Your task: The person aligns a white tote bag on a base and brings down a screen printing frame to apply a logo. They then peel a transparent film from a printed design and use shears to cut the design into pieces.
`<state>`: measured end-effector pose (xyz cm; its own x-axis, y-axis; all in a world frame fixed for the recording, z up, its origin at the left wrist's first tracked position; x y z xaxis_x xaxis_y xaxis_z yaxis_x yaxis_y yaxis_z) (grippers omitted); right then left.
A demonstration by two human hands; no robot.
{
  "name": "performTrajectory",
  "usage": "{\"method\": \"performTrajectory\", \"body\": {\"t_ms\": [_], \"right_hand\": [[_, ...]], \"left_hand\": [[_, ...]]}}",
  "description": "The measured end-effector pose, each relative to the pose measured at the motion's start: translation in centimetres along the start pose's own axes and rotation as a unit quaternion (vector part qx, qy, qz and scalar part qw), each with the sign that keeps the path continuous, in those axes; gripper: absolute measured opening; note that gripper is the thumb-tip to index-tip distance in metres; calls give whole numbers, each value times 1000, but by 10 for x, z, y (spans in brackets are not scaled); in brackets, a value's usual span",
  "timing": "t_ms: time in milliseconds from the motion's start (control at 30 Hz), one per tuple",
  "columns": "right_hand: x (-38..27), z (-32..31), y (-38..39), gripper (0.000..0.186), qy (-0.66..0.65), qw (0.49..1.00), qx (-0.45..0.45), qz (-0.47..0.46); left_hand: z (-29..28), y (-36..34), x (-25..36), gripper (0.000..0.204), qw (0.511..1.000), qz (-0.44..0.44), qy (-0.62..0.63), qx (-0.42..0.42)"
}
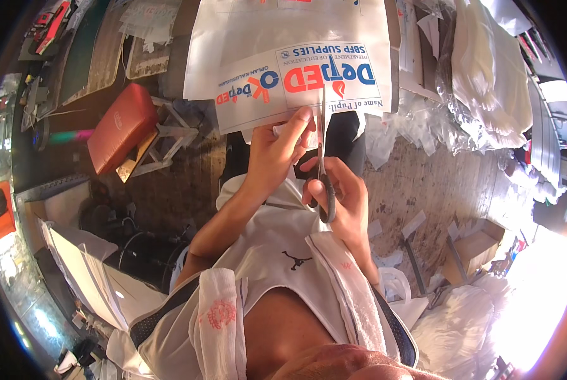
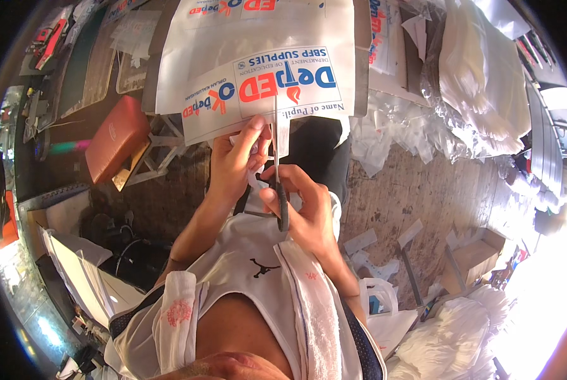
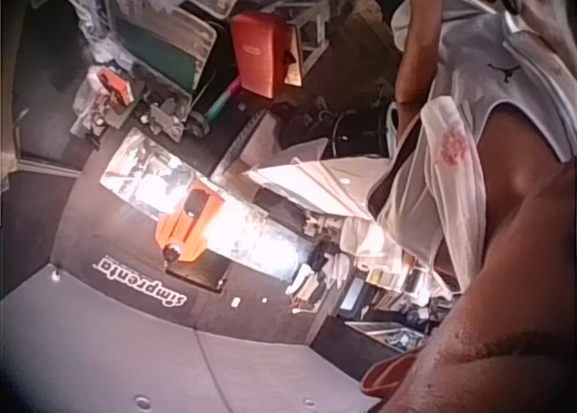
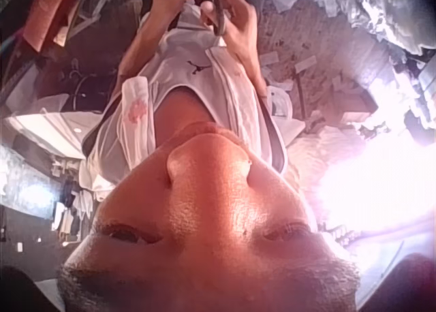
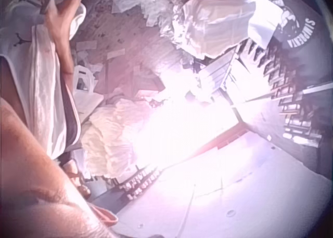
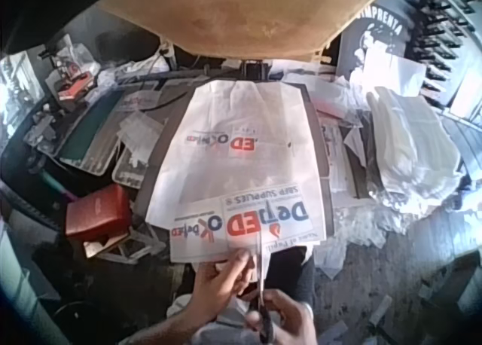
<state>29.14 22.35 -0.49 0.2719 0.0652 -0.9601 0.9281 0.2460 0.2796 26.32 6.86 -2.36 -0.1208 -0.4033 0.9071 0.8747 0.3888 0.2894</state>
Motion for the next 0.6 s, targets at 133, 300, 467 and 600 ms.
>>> {"method": "performTrajectory", "body": {"t_ms": [133, 300, 467, 600], "right_hand": [[2, 0, 0, 44, -10, 1000, 2, 3], [4, -1, -1, 46, 11, 1000, -3, -8], [-2, 0, -1, 48, 6, 1000, 1, -9], [-2, 0, 0, 46, 6, 1000, 5, -9]], "left_hand": [[2, 3, -2, 31, 1000, -6, 6, 3], [3, 6, -3, 30, 1000, 0, -6, 15], [3, 10, -5, 30, 999, 13, -17, 25], [4, 10, -4, 30, 999, 6, -23, 28]]}}
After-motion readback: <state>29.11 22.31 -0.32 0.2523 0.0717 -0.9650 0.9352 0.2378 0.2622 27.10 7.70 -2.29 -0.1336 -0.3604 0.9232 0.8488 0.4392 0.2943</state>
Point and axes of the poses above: each hand's wrist, its own y-axis away from the middle knuckle, its own z-axis out of the palm, x = y × z, the point moved 5 cm from there along -y, towards the middle knuckle, and after that the axes turned 11 degrees about x, right-handed, at the moved point
